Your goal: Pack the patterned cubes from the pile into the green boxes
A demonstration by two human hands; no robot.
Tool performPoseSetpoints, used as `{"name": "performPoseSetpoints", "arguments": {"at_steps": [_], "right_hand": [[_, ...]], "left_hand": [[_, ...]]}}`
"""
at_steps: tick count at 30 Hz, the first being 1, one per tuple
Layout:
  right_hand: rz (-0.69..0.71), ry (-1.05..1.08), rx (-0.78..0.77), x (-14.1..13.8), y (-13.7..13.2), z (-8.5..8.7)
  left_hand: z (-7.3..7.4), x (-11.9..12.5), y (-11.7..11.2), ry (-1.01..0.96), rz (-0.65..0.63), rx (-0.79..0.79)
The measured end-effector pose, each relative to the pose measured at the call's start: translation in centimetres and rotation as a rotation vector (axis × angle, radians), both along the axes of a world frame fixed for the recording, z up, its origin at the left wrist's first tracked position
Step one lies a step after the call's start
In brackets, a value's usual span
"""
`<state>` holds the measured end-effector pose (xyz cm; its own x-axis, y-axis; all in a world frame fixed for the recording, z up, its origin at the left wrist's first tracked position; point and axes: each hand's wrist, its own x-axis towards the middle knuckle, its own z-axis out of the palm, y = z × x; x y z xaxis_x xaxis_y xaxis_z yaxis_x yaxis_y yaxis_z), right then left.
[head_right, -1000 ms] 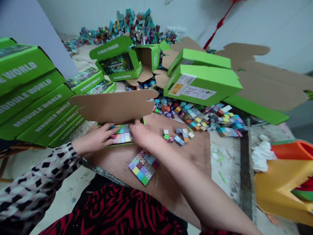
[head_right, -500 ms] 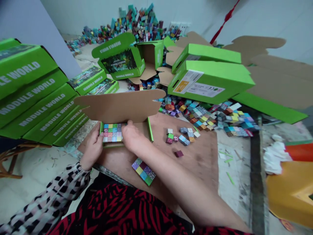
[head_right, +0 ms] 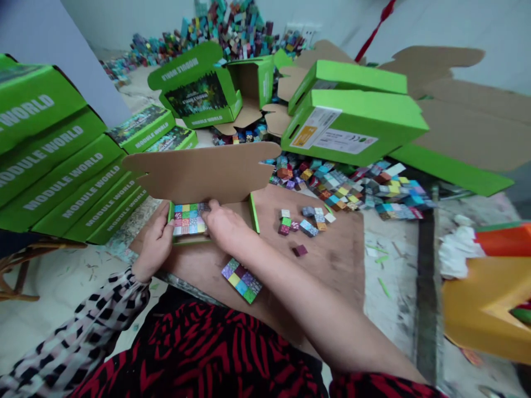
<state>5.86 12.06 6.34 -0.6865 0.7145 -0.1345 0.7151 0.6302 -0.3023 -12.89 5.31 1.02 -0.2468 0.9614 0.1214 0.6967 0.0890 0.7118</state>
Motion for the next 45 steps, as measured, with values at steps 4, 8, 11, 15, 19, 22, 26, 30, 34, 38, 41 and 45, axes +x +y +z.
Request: {"name": "performPoseSetpoints", "arguments": {"at_steps": [4, 8, 11, 15, 19, 22, 26, 30, 34, 38, 41, 45], "right_hand": [[-0.023, 0.185, 0.005, 3.3, 0.0, 1.6], [-0.110, 0.264, -0.028, 8.9, -1.7, 2.9], [-0.090, 0.068, -0.128, 11.6, -4.8, 2.1], [-0.112, -0.040, -0.065, 12.1, -8.5, -0.2], [-0.104, -0.034, -0.024, 11.0, -9.6, -1.1], [-0.125, -0.090, 0.010, 10.2, -10.3, -0.3], [-0.107, -0.054, -0.022, 10.4, -10.9, 0.9], [-0.277, 0.095, -0.010, 13.7, -8.4, 0.6], [-0.589, -0.029, 0.095, 17.4, -4.5, -0.4], [-0.658, -0.198, 0.084, 18.5, -2.6, -1.2], [-0.679, -0.232, 0.080, 18.0, -2.7, -1.6], [-0.735, -0.251, 0.047, 17.7, -3.2, -1.6]], "left_hand": [[-0.4, 0.1, 0.0, -0.029, 0.051, -0.001], [-0.7, 0.5, -0.1, -0.076, 0.073, 0.024], [-0.6, 0.7, -0.1, -0.102, 0.094, 0.036], [-0.2, 0.6, -0.1, -0.118, 0.092, 0.010], [0.1, 1.1, -1.4, -0.179, 0.051, 0.083], [-0.1, 1.8, -3.8, -0.108, -0.010, 0.235], [-0.7, 2.5, -6.9, 0.146, -0.108, 0.429], [-0.8, 2.6, -7.9, 0.319, -0.106, 0.512], [-0.4, 2.4, -8.0, 0.312, -0.125, 0.508], [0.4, 2.7, -8.4, 0.337, -0.334, 0.541], [0.9, 3.7, -7.9, 0.310, -0.648, 0.438], [0.9, 5.4, -6.7, 0.256, -0.849, 0.131]]}}
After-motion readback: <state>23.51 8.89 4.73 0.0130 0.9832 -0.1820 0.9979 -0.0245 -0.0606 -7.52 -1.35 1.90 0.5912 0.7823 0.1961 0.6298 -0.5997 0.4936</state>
